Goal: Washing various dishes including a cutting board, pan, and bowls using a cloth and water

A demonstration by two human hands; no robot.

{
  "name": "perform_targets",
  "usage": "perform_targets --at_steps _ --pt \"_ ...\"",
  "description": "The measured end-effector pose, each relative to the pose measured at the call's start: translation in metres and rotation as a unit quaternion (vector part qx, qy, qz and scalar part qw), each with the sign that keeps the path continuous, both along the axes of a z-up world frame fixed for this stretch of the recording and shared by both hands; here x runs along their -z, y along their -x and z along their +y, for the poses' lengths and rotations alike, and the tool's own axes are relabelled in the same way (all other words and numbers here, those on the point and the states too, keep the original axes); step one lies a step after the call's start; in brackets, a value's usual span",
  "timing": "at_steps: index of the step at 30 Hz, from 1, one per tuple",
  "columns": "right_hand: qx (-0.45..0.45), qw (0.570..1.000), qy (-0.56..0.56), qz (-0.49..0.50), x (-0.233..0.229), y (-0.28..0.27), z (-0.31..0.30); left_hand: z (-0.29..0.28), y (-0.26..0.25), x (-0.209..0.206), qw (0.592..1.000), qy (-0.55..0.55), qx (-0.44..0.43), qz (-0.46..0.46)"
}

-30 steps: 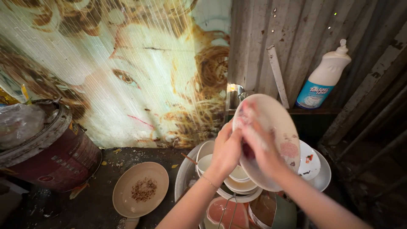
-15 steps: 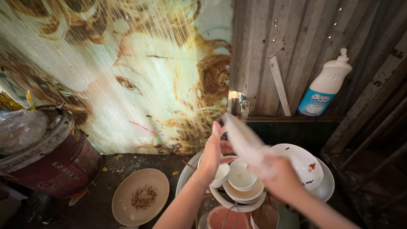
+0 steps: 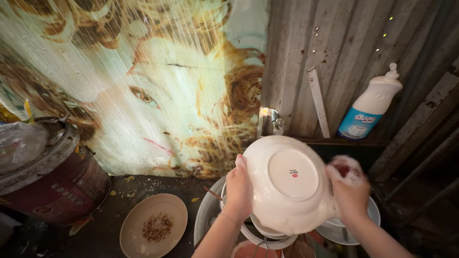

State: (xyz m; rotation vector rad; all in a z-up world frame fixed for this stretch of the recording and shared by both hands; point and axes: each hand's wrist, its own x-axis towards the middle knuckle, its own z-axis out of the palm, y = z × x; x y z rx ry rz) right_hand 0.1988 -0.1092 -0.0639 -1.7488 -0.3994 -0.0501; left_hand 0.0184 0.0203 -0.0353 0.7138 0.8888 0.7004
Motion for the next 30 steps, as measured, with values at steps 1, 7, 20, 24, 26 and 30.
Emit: perform_targets --at_steps 1,7,20,24,26,30 --pt "-0.001 1.000 0.001 0.000 0.001 0.003 0.001 -0.001 -0.001 0.002 1.000 0.001 -0.001 0.000" --pt "-0.271 0.957 0.010 -0.104 0.034 0.054 0.010 -0.004 -0.028 0.044 0.960 -0.253 -0.043 0.116" --pt "-0.163 0.908 0.346 -0.170 -0.064 0.023 0.075 -0.016 -0.003 0.047 0.939 -0.333 0.018 0.081" --pt "-0.252 0.950 0.181 -0.027 -0.088 0.046 0.053 -0.014 0.017 0.016 0.998 -0.011 0.001 0.060" --pt "-0.266 0.917 0.206 -0.214 -0.020 -0.017 0.047 -0.009 0.019 0.012 0.997 0.024 -0.042 0.057" --pt "-0.201 0.901 0.211 -0.320 0.024 -0.001 0.008 0.002 0.013 0.031 0.978 0.117 -0.151 -0.089"
